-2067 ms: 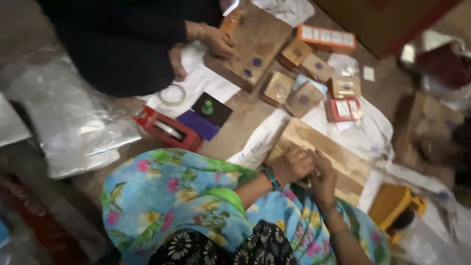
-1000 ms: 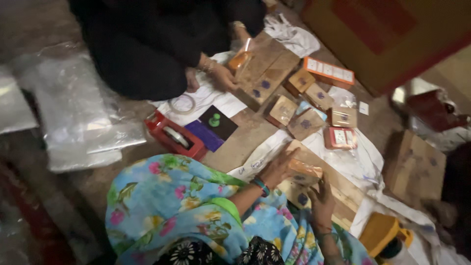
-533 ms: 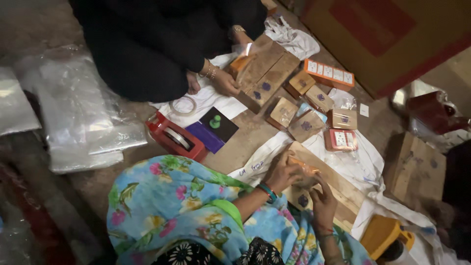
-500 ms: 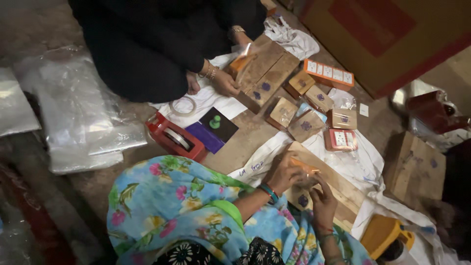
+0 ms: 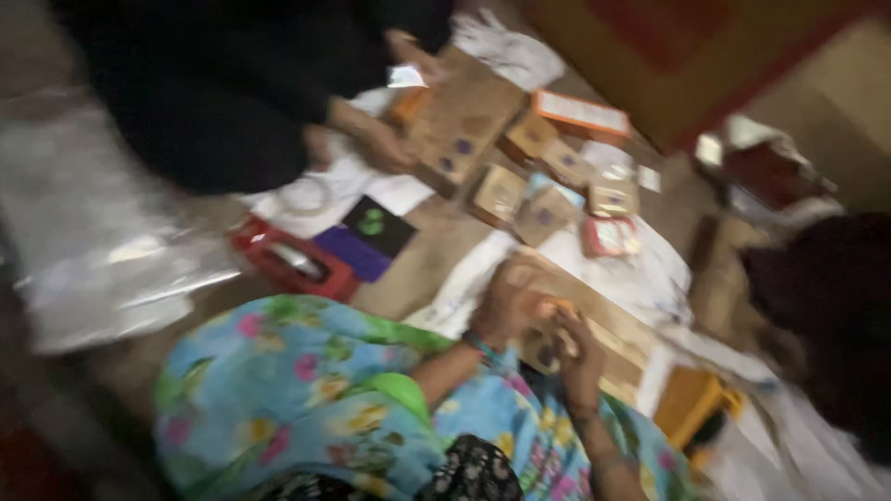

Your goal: The person sits on the floor and wraps small rectangular boxes in clear plastic film. They use a handheld tape dispenser to seal the plastic around each box, then place the finished packages on a wooden board.

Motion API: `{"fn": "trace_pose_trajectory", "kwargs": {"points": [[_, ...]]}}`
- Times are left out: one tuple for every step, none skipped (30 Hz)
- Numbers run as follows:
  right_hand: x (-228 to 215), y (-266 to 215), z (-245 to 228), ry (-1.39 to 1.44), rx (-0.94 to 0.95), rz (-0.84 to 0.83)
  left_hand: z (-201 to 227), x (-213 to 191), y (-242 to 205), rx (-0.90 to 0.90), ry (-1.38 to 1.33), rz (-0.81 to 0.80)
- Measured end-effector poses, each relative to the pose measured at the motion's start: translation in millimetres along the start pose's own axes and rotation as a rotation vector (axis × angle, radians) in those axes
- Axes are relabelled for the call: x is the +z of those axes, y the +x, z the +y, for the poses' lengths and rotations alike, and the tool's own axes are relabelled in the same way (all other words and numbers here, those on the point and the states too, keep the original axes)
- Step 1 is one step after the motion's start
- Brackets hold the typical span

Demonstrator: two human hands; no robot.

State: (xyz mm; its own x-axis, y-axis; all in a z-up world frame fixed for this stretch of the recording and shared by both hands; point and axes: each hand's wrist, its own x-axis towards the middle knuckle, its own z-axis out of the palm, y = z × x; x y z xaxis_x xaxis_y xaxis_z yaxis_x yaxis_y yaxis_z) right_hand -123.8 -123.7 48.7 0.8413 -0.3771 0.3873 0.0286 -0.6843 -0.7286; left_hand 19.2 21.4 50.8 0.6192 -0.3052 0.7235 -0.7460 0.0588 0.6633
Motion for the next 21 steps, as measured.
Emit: {"fn": "trace_pose_trajectory", "kwargs": {"points": [[-0.4,3.0,-6.5,0.006,0.045,-0.023,-7.9,-6.5,-1.7,-0.197,0.053,-0.054],[-1.7,9.2,-12.5,0.014,0.09,-0.045,-15.5,-15.7,-7.9,-0.21,0.057,-0.025],[-1.5,10.8,-20.9,0.006,0.068,-0.064,-22.7,-27.5,-16.3,-0.228,0.101,-0.146],[-2.6,14.7,-27.1,-0.002,0.046,-0.084,-30.4,-34.2,-22.7,-0.239,0.146,-0.267],[-5.4,12.5,-30.3,-0.023,0.014,-0.093,-34.7,-36.5,-35.6,-0.159,0.21,-0.342],[-7.2,12.4,-30.5,-0.043,-0.019,-0.103,-40.2,-32.5,-44.5,-0.075,0.27,-0.416],[-5.6,9.8,-30.3,0.007,0.076,-0.115,-40.9,-28.7,-58.3,-0.038,0.358,-0.435],[-5.0,6.7,-29.6,0.057,0.172,-0.124,-41.8,-24.7,-67.6,0.003,0.444,-0.457],[-4.5,10.5,-27.3,0.009,0.064,-0.13,-46.3,-22.3,-67.6,0.071,0.5,-0.449],[-4.9,11.2,-26.3,-0.038,-0.046,-0.137,-47.4,-22.0,-67.4,0.14,0.553,-0.442],[-3.1,15.9,-24.4,-0.031,-0.046,-0.159,-48.4,-23.0,-63.8,0.146,0.524,-0.489],[-2.5,19.1,-23.3,-0.023,-0.047,-0.181,-46.7,-25.9,-60.5,0.153,0.493,-0.537],[-2.8,21.2,-23.0,-0.013,-0.056,-0.194,-44.8,-28.3,-54.3,0.169,0.467,-0.58],[-4.5,20.7,-23.6,-0.015,-0.064,-0.198,-40.5,-29.5,-49.5,0.193,0.442,-0.571],[-6.2,21.3,-23.4,-0.018,-0.074,-0.205,-36.1,-30.1,-45.6,0.214,0.42,-0.558],[-6.8,21.0,-23.6,-0.021,-0.085,-0.213,-32.5,-30.5,-42.4,0.234,0.397,-0.545],[-6.8,23.8,-23.2,-0.021,-0.068,-0.221,-32.2,-29.3,-36.7,0.255,0.412,-0.532],[-6.1,26.1,-22.7,-0.022,-0.051,-0.228,-32.9,-28.3,-32.2,0.275,0.428,-0.519],[-6.5,26.3,-21.9,-0.023,-0.033,-0.238,-32.7,-26.2,-31.0,0.292,0.442,-0.506],[-6.9,26.6,-20.7,-0.022,-0.019,-0.25,-33.2,-24.0,-30.6,0.28,0.441,-0.493],[-7.7,28.1,-19.0,-0.023,-0.006,-0.26,-34.8,-21.0,-29.5,0.27,0.438,-0.479]]}}
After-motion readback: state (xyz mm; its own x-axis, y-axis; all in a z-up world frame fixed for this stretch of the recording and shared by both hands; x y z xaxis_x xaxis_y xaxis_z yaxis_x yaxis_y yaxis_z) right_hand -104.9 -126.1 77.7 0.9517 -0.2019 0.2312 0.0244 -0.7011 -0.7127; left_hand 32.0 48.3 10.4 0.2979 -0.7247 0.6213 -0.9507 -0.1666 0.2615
